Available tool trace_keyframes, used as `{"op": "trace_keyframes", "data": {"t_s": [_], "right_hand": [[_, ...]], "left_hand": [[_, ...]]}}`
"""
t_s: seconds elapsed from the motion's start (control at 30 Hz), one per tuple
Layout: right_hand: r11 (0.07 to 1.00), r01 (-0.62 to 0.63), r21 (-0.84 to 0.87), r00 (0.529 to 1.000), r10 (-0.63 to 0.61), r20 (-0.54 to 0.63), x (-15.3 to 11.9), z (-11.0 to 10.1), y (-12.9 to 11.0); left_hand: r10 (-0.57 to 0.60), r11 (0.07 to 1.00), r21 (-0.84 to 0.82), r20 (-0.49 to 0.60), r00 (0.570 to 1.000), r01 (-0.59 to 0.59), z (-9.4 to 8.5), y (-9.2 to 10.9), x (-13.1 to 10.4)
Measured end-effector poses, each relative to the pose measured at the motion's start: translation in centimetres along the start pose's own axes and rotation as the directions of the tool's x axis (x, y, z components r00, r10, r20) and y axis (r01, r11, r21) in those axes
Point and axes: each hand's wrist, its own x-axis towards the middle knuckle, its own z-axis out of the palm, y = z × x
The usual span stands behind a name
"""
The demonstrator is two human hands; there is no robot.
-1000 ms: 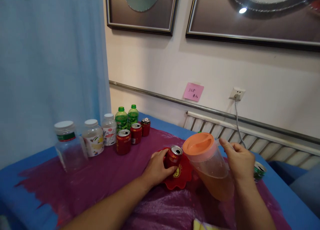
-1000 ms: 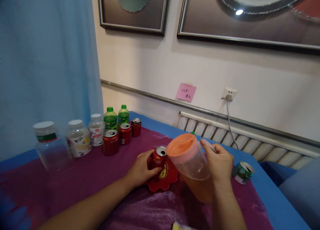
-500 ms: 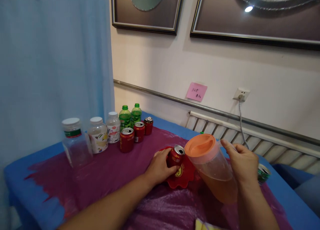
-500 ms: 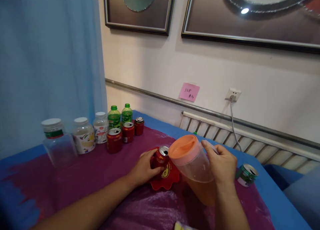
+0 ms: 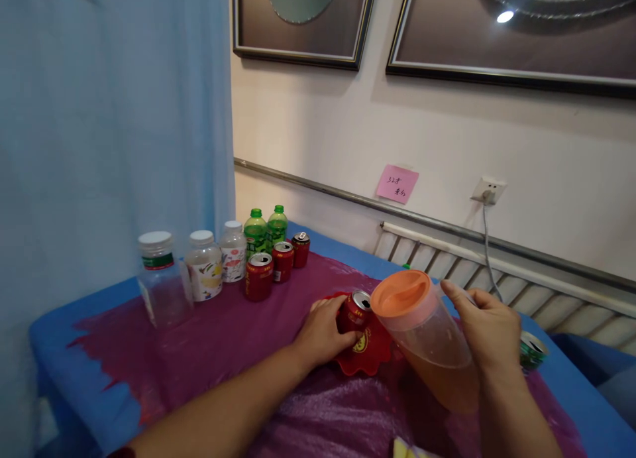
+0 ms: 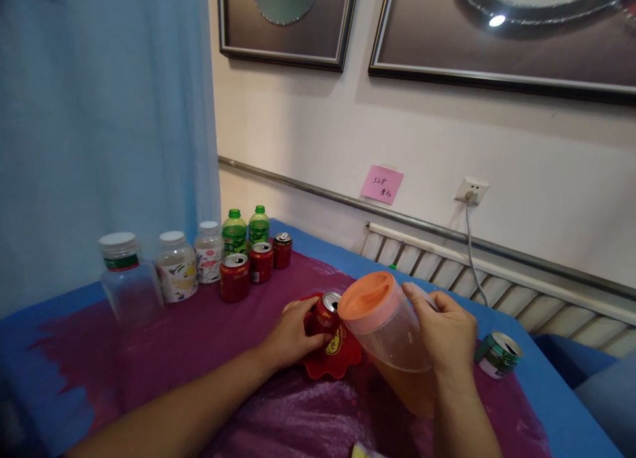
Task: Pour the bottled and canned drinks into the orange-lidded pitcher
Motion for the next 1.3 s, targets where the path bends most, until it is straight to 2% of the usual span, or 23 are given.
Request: {"op": "trace_keyframes", "data": {"t_s": [0.53,1.3], "right_hand": [[0.996,0.021,-0.088,1.000,-0.022,-0.011,0.10,0.08,0.52],[0.988,-0.009,-0.153,1.000,0.011,0.007,-0.49,-0.36,-0.29]], "left_hand": [[-0.004,1.000,-0.008,0.031,1.000,0.005,-0.38,0.42,-0.18],[-0.009,0.999,-0.042,0.062,0.998,0.012,-0.41,0.65,-0.47]]}}
